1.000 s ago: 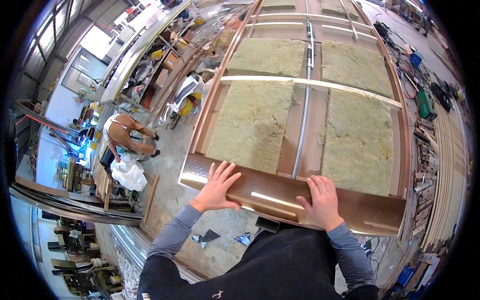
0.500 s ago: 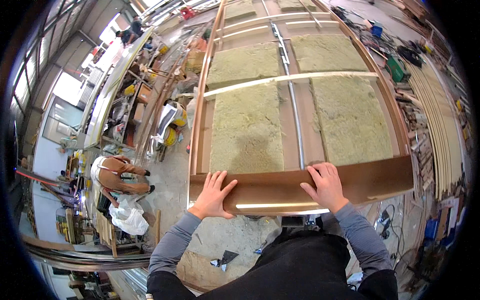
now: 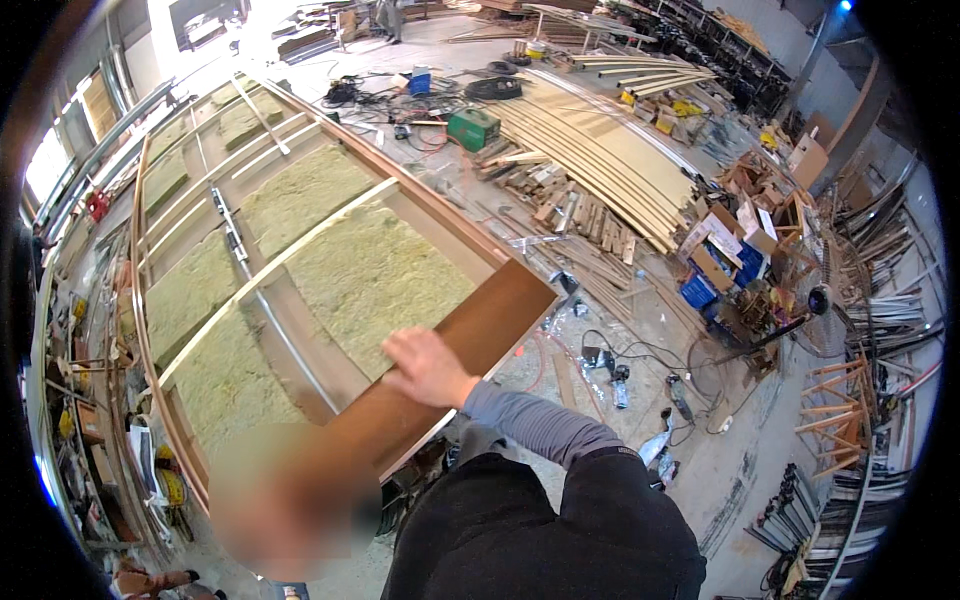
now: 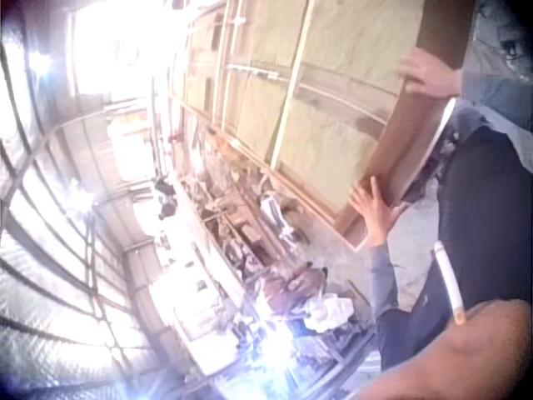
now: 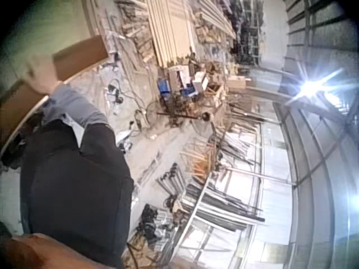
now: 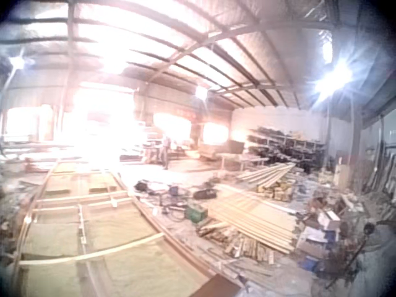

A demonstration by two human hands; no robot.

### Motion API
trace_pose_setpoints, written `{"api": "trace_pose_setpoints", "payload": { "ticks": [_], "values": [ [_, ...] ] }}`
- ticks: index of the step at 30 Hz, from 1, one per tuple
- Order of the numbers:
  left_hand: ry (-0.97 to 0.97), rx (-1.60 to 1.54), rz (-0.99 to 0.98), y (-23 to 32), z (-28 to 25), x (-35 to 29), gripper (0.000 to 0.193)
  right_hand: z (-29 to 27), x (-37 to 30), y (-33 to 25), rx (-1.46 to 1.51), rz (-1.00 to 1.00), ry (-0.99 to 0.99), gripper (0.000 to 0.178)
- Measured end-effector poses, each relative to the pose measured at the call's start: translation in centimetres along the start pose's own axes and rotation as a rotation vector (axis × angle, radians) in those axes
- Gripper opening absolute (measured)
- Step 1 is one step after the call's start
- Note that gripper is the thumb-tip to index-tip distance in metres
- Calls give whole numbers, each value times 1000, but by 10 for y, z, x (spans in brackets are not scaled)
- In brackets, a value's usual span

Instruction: The person assembles a large wooden frame by applying adhesive to the edges of wooden planks and attaching them to a frame structure. They also handle a copper-colored sheet, positioning it over the frame and securing it with a caulking gun.

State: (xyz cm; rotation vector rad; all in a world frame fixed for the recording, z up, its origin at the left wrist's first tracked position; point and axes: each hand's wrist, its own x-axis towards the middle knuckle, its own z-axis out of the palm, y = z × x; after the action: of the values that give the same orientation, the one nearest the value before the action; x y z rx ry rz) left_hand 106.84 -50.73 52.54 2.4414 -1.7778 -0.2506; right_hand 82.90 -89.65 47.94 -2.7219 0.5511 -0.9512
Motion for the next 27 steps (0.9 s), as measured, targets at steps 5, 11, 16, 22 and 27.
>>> {"api": "trace_pose_setpoints", "payload": {
  "ticks": [5,11,16,22,27],
  "values": [
    [14,-139,62,97,7,107,133,-46,-13,143,-270,254,149,44],
    [-21,-140,90,202,25,202,137,-68,-31,185,-191,332,5,48],
    [-39,-130,44,229,40,234,129,-66,-37,200,-175,403,-99,70],
    [-94,-85,-6,205,88,216,130,-68,-54,203,-146,456,-175,77],
    [-77,42,2,256,37,227,123,-60,-42,209,-180,379,-205,85]
  ]
}}
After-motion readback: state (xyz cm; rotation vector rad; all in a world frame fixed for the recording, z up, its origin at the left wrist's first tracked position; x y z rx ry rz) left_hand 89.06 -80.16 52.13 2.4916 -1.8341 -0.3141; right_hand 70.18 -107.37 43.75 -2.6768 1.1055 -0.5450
